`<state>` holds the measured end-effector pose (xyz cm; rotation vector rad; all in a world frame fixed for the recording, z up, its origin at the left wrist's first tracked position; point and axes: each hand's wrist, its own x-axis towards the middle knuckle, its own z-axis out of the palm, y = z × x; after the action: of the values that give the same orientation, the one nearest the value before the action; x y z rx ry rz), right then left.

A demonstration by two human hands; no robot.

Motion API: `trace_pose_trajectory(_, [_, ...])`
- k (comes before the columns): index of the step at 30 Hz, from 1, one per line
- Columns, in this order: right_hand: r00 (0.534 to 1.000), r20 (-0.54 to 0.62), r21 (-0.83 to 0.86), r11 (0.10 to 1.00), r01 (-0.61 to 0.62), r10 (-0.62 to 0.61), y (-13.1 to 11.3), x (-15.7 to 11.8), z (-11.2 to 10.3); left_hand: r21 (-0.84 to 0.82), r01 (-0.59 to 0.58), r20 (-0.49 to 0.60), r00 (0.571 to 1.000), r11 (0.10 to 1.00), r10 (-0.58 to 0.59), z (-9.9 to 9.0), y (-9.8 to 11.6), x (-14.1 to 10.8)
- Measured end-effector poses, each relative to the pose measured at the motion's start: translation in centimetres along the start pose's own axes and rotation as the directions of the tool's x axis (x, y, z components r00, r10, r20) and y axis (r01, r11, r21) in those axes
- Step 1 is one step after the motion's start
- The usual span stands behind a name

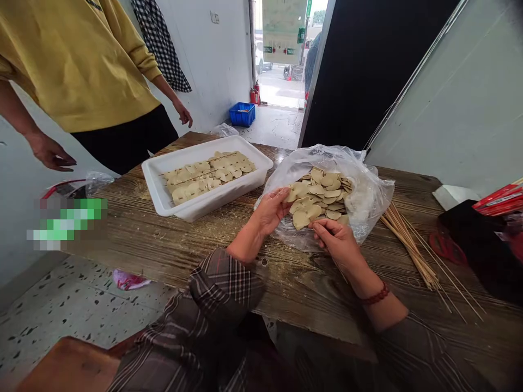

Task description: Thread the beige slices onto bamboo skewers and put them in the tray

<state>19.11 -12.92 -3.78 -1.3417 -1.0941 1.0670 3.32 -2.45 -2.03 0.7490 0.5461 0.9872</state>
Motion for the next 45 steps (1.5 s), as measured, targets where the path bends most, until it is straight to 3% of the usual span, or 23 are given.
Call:
trace_pose_trajectory(6, [0.999,0.035,-0.026,1.000,0.002,-0.001,0.2,0.0,0.0,-0.026,-0.014,0.071,0.997,1.000,0.016,0.7,-0.3,-0.2])
trace_pose_trajectory(14, [0.995,0.061,-0.194,0.977,0.092,-0.082,1.0,0.1,-0.3,-0.005,-0.073,-0.060,0.996,0.997,0.073,0.0,0.6,0.1])
trace_pose_trajectory(23, [0.984,0.042,-0.317,0.932,0.177,-0.173,1.5,0.1,-0.5,0.014,-0.087,-0.061,0.994,0.996,0.087,0.1,0.4,0.2])
trace_pose_trajectory(27, [0.983,0.024,-0.325,0.929,0.178,-0.180,1.2,-0.1,-0.3,0.040,-0.065,-0.099,0.993,0.997,0.069,0.0,0.1,0.3])
trace_pose_trajectory(34, [0.981,0.010,-0.351,0.918,0.184,-0.192,1.4,0.0,-0.4,0.033,-0.055,-0.071,0.996,0.998,0.058,-0.1,-0.2,0.3])
trace_pose_trajectory(45, [0.955,0.004,-0.492,0.831,0.261,-0.298,1.3,-0.1,-0.5,0.039,-0.031,-0.084,0.996,0.999,0.034,0.4,-0.7,0.1])
